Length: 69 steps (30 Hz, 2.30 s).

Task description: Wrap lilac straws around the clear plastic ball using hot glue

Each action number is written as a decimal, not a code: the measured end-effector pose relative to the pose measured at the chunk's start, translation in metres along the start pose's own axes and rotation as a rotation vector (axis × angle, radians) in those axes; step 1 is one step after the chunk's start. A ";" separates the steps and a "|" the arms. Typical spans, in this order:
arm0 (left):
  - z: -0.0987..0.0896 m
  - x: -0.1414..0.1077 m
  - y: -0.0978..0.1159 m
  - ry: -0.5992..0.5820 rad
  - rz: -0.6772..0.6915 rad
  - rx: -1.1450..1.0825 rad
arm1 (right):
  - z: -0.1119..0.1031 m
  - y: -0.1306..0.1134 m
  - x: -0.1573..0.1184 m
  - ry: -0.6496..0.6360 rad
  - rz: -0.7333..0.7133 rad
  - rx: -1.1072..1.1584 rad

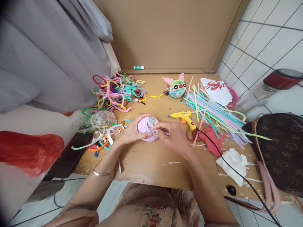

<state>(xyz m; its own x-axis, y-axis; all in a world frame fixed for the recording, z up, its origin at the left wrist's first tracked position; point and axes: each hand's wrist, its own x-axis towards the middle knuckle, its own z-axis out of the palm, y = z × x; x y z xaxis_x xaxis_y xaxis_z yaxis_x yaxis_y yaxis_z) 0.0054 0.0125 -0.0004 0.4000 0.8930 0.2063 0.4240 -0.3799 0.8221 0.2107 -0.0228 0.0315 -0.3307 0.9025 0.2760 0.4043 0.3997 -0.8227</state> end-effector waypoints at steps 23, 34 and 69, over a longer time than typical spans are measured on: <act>-0.001 -0.001 0.000 -0.020 -0.055 -0.032 | 0.016 0.010 0.001 0.091 0.059 0.053; -0.001 -0.002 -0.005 -0.020 -0.018 -0.010 | 0.025 0.004 0.000 0.017 0.075 0.011; -0.003 -0.005 -0.001 -0.017 -0.020 -0.024 | 0.031 0.004 0.000 -0.073 0.197 0.211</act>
<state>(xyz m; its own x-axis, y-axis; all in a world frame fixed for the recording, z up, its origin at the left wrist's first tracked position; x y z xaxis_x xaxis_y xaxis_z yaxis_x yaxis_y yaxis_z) 0.0007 0.0091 -0.0008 0.4054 0.8960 0.1813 0.4123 -0.3562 0.8386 0.1860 -0.0262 0.0131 -0.3267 0.9425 0.0708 0.2825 0.1689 -0.9443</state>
